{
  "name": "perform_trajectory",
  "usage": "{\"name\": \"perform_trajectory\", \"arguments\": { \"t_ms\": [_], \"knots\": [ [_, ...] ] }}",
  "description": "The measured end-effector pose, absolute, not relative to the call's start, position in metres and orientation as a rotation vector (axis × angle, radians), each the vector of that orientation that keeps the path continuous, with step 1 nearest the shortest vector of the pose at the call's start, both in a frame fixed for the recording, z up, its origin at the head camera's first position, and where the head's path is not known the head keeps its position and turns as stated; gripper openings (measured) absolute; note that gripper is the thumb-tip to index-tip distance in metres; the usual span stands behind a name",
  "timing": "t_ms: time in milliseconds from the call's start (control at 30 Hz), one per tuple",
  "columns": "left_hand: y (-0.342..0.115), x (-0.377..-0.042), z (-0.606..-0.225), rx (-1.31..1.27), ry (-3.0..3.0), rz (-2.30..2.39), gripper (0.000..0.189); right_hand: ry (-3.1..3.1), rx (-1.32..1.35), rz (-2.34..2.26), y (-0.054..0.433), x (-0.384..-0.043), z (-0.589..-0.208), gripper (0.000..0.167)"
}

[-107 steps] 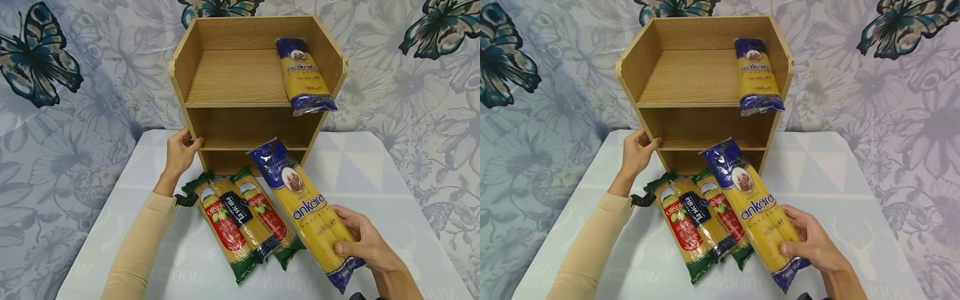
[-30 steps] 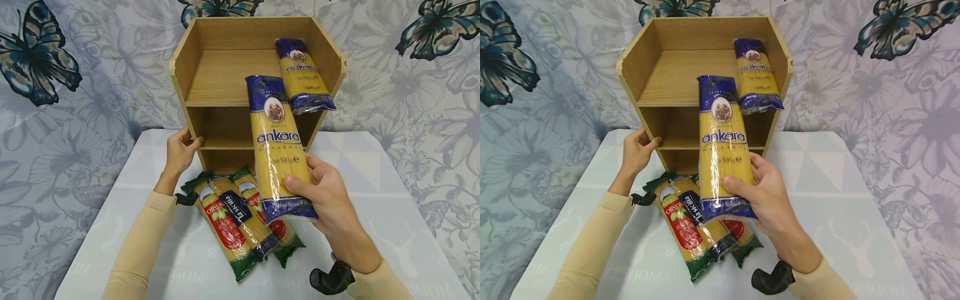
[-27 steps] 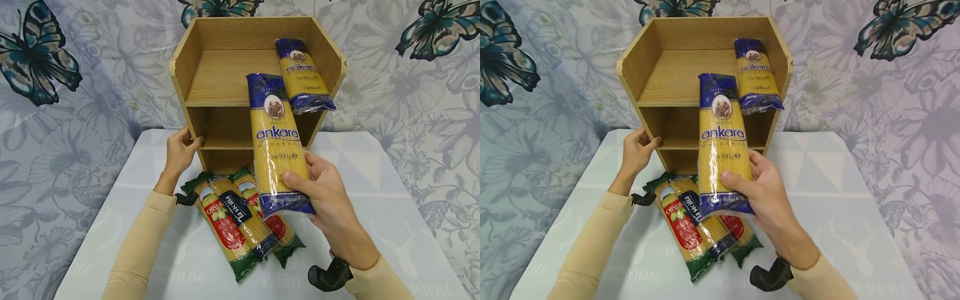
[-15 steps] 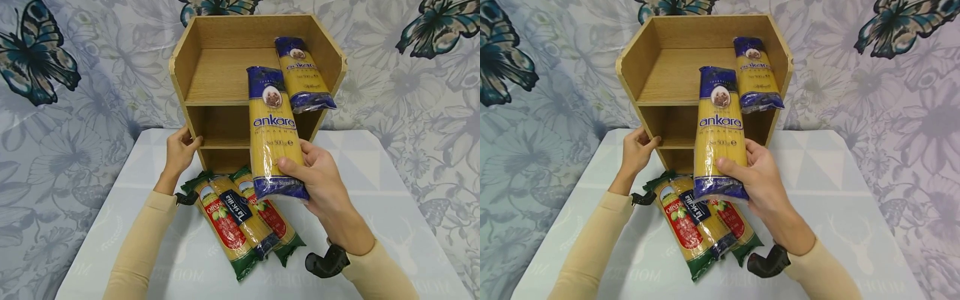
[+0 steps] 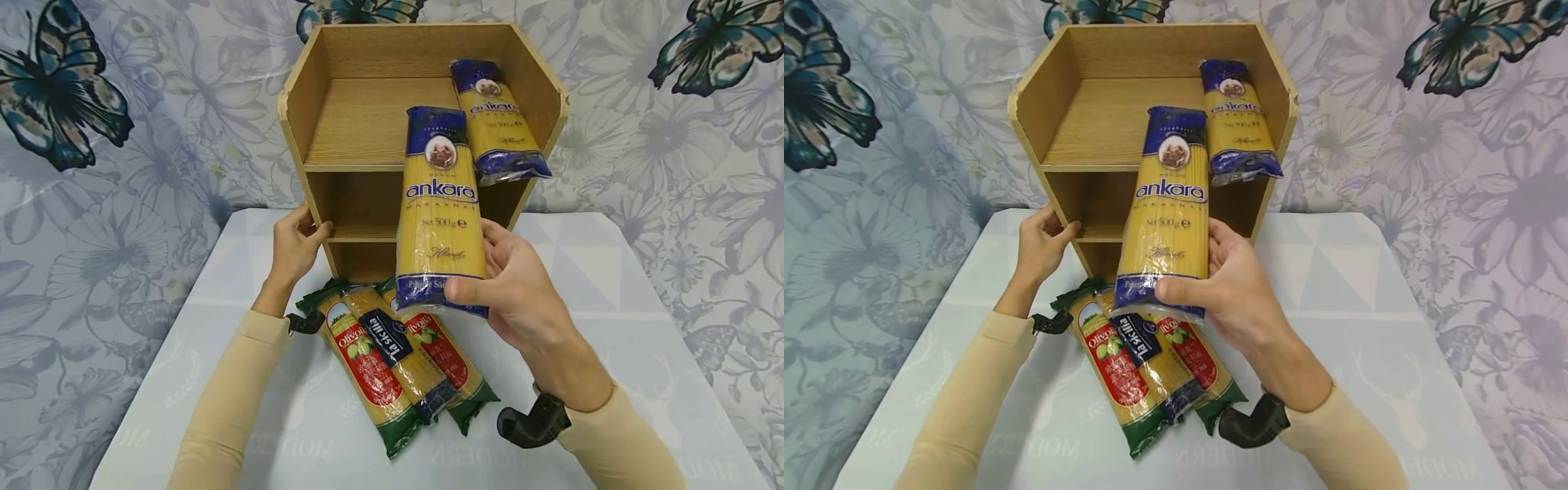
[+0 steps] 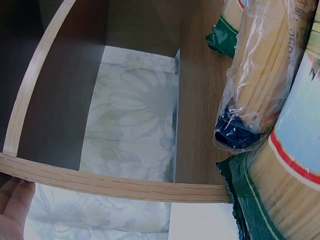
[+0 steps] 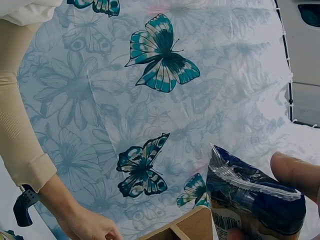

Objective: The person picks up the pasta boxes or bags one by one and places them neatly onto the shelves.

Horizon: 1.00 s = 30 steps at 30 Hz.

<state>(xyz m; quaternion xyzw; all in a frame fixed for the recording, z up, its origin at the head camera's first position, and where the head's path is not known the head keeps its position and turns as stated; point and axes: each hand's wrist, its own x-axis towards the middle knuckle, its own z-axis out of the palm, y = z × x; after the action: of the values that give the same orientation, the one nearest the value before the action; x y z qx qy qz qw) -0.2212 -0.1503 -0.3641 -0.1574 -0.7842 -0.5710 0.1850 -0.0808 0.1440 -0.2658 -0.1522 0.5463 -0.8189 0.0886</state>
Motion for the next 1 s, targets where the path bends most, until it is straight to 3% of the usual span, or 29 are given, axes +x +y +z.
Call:
{"name": "perform_trajectory", "arguments": {
  "t_ms": [167,1000],
  "knots": [
    [-0.151,-0.223,-0.366,-0.435,-2.209,-1.623,0.046,1.631,-0.486,-2.409,0.145,-0.079,-0.264,0.103],
    [-0.150,-0.224,-0.367,-0.451,-2.195,-1.623,0.044,1.850,-0.258,-2.531,0.136,-0.087,-0.253,0.075]
  ]
}}
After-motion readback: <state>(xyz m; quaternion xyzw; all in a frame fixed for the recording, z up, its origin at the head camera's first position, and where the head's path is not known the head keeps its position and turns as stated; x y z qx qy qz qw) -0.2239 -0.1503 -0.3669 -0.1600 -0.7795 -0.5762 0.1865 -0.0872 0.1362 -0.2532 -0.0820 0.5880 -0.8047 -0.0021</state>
